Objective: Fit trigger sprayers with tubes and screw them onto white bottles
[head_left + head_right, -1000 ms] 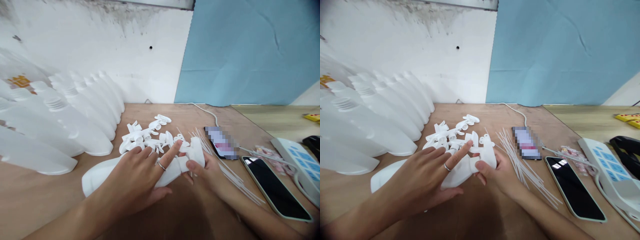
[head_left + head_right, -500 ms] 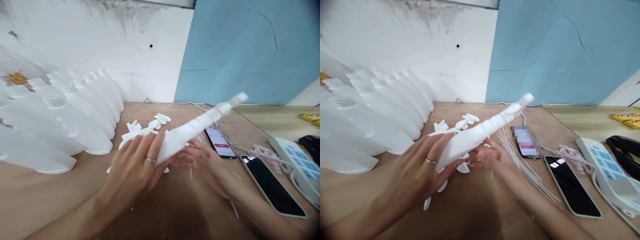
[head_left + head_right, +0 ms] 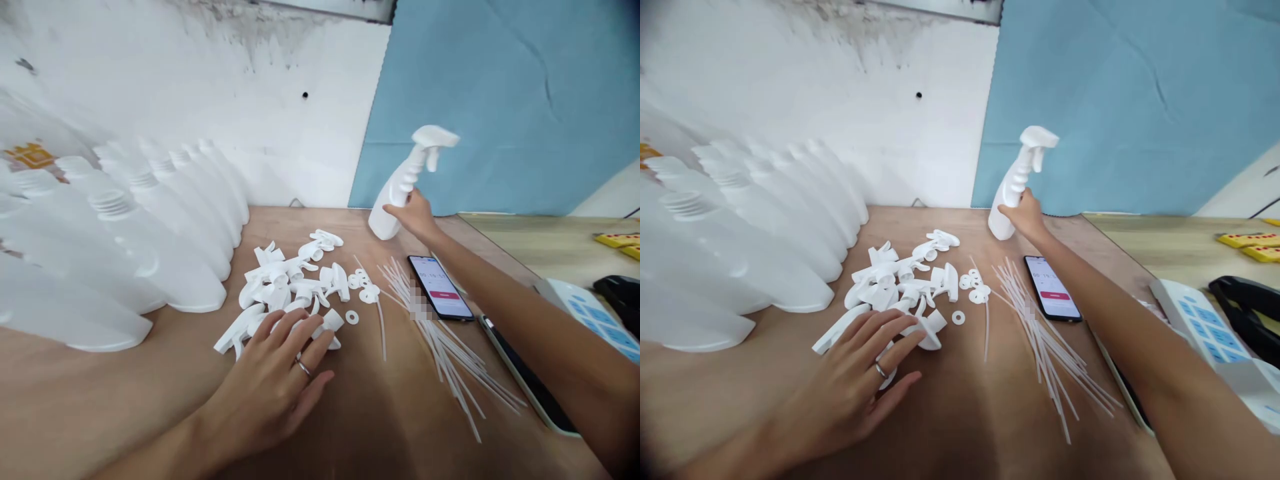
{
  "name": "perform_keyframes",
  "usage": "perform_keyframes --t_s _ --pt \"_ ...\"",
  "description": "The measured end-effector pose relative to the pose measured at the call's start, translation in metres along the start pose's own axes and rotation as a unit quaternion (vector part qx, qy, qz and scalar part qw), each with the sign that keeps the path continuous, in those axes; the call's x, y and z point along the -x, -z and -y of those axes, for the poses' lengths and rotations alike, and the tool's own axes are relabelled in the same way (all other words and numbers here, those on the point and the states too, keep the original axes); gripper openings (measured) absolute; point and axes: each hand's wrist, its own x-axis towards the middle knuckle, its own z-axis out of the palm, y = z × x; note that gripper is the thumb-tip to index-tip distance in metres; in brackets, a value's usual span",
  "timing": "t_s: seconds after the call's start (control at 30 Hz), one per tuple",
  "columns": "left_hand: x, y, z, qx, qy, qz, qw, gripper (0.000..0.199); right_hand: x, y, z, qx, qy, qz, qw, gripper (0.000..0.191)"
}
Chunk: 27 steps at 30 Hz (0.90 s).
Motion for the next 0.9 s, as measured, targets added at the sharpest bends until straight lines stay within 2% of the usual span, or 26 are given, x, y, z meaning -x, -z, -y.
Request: perform_keyframes --t_s 0.07,0.17,0.3,0.47,0.6,0.67,0.73,0.77,0.8,0.9 --pt "0.003 -0.003 0.001 0.008 0.013 0.01 1.0 0.039 -0.018 -0.02 -0.008 0.016 -0.017 0.0 1.0 0.046" --pt "0.005 -0.006 0.003 0.025 0.029 0.025 0.999 0.041 -0.037 -0.046 -0.013 0.023 -0.039 -0.016 0.999 0.048" --pt "0.007 -0.008 0.005 0.038 0.039 0.032 0.998 0.044 -0.054 -0.068 -0.015 0.015 -0.063 -0.031 0.997 0.052" --pt "0.008 -0.01 0.008 0.029 0.056 0.031 0.997 0.045 -0.059 -0.075 -0.012 -0.012 -0.065 -0.028 0.997 0.059" --pt "0.009 -0.011 0.013 0.009 0.096 0.017 0.995 0.047 -0.048 -0.061 0.004 -0.023 -0.054 -0.043 0.997 0.078" --pt "0.008 -0.013 0.014 0.008 0.11 0.015 0.994 0.049 -0.029 -0.045 0.015 -0.025 -0.033 -0.053 0.998 0.074" --pt "0.007 -0.014 0.014 0.013 0.115 0.019 0.993 0.053 0.006 -0.023 0.026 -0.029 0.003 -0.043 0.999 0.065" --pt "0.007 -0.014 0.014 0.015 0.116 0.022 0.993 0.053 0.03 -0.011 0.031 -0.034 0.034 -0.026 0.999 0.059" --pt "0.007 -0.014 0.013 0.015 0.117 0.025 0.993 0.053 0.058 0.001 0.034 -0.04 0.093 0.004 0.995 0.05" --pt "0.006 -0.015 0.01 0.01 0.127 0.035 0.991 0.052 0.142 0.03 0.037 0.0 0.227 0.107 0.968 0.015"
